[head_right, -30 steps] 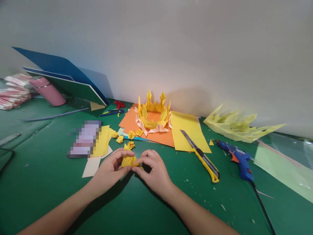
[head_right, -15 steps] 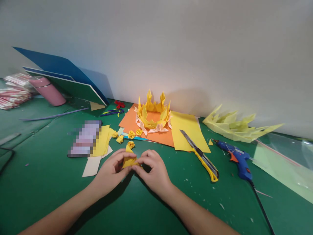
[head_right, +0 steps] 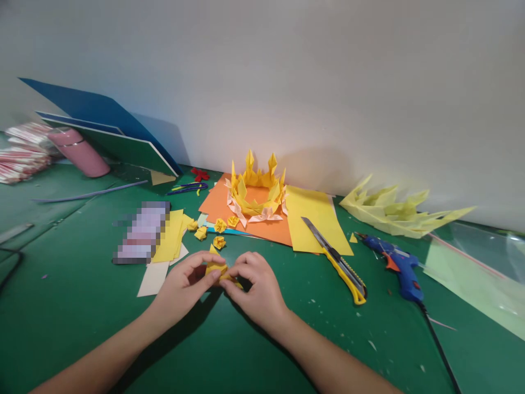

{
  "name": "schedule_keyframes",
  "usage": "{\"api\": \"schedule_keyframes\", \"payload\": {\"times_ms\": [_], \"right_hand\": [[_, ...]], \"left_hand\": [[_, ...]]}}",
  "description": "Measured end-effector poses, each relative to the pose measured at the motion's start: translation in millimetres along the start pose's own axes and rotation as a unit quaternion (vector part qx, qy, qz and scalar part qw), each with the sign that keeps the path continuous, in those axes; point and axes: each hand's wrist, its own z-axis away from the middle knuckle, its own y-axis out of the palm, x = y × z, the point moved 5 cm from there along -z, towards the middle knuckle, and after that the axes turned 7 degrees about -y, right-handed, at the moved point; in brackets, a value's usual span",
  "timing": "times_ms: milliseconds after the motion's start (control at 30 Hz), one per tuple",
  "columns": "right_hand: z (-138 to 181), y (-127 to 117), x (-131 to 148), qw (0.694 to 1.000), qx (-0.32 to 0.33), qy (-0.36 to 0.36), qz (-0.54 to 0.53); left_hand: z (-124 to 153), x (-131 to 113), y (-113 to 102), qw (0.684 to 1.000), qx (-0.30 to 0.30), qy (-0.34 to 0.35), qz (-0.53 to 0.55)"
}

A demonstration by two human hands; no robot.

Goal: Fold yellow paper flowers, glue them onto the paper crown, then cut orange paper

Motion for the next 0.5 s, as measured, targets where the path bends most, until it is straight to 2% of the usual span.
{"api": "schedule_keyframes", "payload": {"times_ms": [100, 500], "right_hand": [[0.2, 0.1, 0.4, 1.0, -0.004, -0.005, 0.0], [-2.6, 0.0, 0.3, 0.998, -0.017, 0.034, -0.041]], "left_hand": [[-0.5, 4.3, 1.9, 0.996, 0.015, -0.055, 0.062], [-0.7, 6.5, 2.8, 0.987, 0.006, -0.09, 0.136]]}}
